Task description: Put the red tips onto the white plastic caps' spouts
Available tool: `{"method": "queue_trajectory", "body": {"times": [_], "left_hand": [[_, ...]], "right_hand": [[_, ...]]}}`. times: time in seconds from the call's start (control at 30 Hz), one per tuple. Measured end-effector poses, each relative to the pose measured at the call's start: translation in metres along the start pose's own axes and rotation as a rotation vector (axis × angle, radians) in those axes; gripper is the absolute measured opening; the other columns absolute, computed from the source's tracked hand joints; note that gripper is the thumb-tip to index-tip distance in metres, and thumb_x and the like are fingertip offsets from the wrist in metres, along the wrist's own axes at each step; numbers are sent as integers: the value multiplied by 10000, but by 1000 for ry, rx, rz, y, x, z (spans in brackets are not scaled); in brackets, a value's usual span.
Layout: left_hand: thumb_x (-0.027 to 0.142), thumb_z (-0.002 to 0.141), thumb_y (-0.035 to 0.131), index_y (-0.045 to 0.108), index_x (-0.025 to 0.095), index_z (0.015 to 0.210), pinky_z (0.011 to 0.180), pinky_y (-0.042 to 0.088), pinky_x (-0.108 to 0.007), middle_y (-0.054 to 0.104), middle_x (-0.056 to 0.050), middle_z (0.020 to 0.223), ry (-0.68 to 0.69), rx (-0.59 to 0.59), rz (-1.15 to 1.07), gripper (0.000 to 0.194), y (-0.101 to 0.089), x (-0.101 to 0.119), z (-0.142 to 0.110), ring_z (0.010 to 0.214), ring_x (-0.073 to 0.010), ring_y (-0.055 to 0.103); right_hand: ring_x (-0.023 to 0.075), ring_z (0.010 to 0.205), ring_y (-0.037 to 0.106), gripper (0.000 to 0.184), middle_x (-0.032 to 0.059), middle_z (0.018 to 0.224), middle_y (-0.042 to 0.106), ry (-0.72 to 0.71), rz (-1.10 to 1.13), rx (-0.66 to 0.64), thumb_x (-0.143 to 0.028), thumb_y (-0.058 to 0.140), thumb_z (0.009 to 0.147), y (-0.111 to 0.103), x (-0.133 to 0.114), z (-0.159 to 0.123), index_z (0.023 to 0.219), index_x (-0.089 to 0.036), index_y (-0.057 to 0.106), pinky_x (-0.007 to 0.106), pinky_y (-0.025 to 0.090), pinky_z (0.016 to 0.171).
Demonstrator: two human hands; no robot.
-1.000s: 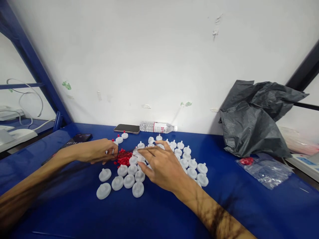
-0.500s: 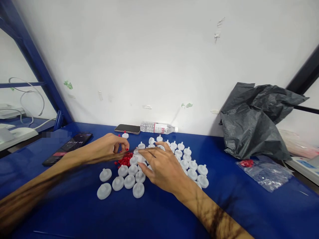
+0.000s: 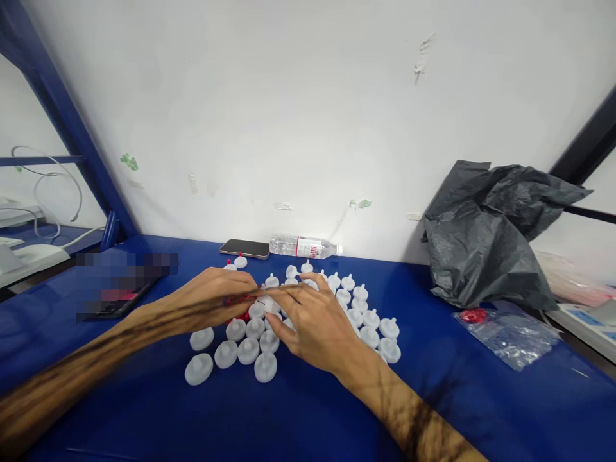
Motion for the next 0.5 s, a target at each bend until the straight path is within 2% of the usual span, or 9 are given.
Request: {"method": "queue_trajectory", "body": {"times": [0.13, 0.23, 0.4, 0.5], "left_hand": [[112, 1173, 754, 976, 246, 1169, 673, 433, -316, 816, -4, 886, 37, 13, -30, 260, -4, 6, 1, 646, -160, 621], [171, 1237, 734, 959, 224, 1152, 707, 452, -306, 804, -8, 882, 31, 4, -54, 246, -7, 7, 1, 686, -165, 653], [286, 1312, 687, 941, 224, 1371, 779, 503, -298, 833, -20, 932, -45, -49, -35, 268, -6, -3, 2, 783, -199, 728], [310, 1340, 620, 917, 227, 1262, 701, 431, -310, 760, -1, 857, -5, -18, 33, 318, 1, -7, 1, 691, -189, 620]], "right_hand": [[289, 1033, 1000, 351, 34, 1250, 1042, 10, -11, -7, -239, 886, 1146, 0, 1, -1, 1483, -337, 911, 556, 792, 1137], [293, 1063, 1004, 338, 67, 1280, 1040, 11, -16, -8, -231, 882, 1153, 1, 2, -2, 1484, -292, 911, 557, 788, 1155], [289, 1079, 1008, 312, 100, 1310, 1036, -11, -38, 25, -215, 870, 1177, -2, 3, -4, 1487, -244, 896, 568, 802, 1158], [288, 1090, 1011, 346, 94, 1317, 1036, -10, -32, 32, -205, 874, 1180, -3, 4, -4, 1524, -249, 882, 582, 800, 1190]]}}
Point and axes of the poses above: each hand's wrist, its own z-axis towards the middle knuckle, its own y-axis out of the palm, x = y × z, the point moved 9 cm from there along z, towards the middle knuckle
